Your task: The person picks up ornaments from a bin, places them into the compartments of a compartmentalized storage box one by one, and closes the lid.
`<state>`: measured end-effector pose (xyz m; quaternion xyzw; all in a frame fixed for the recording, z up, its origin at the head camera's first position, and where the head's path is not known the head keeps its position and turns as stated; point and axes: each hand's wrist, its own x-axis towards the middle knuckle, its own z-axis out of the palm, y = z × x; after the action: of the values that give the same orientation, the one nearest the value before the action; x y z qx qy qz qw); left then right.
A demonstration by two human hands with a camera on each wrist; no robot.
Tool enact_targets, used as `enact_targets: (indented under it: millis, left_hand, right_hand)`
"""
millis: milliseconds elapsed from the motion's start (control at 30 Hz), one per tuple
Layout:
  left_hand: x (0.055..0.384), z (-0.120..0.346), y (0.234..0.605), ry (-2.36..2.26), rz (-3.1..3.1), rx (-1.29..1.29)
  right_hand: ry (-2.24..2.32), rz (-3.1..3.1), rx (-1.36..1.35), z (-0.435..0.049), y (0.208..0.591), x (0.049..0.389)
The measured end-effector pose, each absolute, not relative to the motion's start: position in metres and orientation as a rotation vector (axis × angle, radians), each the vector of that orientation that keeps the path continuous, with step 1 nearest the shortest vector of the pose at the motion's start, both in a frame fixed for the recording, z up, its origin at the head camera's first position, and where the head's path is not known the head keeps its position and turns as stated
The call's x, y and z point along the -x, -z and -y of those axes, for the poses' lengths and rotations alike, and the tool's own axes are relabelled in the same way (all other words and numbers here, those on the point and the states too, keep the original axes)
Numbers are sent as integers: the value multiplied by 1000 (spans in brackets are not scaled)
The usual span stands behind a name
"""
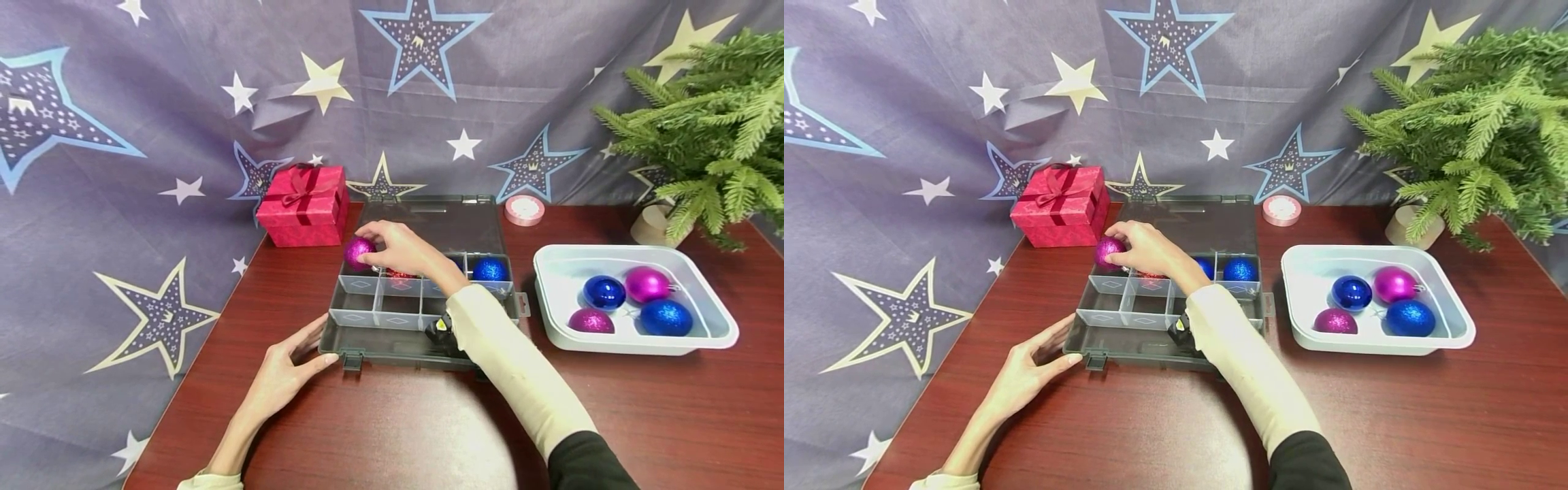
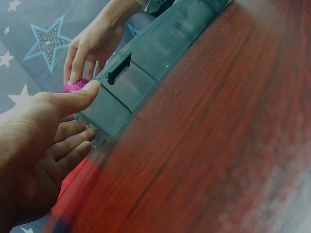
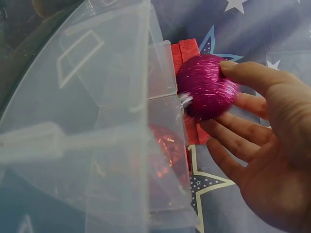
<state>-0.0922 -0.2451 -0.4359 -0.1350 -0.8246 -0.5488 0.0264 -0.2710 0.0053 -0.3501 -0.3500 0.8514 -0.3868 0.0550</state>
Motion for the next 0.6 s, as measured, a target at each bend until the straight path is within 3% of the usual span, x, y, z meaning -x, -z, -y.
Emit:
enact_targets:
  millis: [600]
  left_hand:
    - [92,244,436,1694,2557,404]
  right_hand:
    - [1169,-2639,1084,-43,340,260]
